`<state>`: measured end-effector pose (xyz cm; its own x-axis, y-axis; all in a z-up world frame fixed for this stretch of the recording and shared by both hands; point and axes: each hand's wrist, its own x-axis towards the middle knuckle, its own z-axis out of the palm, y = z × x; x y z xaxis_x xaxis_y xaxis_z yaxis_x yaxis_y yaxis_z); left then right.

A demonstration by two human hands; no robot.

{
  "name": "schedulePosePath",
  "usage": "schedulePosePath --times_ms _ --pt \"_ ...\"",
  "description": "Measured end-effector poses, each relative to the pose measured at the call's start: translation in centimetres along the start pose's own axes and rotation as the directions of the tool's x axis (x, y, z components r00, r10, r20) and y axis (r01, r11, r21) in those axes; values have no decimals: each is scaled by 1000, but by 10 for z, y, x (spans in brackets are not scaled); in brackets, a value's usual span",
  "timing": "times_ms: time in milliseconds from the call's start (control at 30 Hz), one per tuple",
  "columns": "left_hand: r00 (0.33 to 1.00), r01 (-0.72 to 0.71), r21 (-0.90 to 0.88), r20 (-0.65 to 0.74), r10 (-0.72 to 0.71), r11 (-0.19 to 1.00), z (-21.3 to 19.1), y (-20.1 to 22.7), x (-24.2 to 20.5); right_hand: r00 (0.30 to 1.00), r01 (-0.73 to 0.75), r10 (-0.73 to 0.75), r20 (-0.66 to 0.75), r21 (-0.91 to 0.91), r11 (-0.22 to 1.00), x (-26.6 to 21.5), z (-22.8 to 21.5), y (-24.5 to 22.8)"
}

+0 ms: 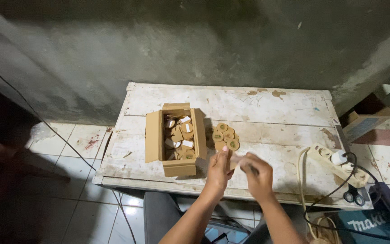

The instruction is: The person wipes and cleans circular wooden pieces by hand with a cloth, picking them up from a pile on a table and placing them into a small cardboard box after cleaning.

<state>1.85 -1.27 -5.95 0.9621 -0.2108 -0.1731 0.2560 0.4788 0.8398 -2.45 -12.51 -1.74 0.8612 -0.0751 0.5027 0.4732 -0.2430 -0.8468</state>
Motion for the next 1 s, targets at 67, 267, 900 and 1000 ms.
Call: schedulePosePath --times_ms 67,267,900,1000 --pt "999 39 5 -22 -39 999 1 -1 -2 999 -5 6 -54 20 1000 13 3 -8" --pt "996 65 -10 -57 -66 998 -5 7 -1 992 -57 74 -98 160 985 4 10 -18" --pt "995 -39 436 -62 73 899 -34 -3 7 752 -606 657 -57 333 722 -7 23 36" --pt "995 -7 638 -69 65 770 -34 -3 -3 670 -708 742 33 330 624 -35 22 92"
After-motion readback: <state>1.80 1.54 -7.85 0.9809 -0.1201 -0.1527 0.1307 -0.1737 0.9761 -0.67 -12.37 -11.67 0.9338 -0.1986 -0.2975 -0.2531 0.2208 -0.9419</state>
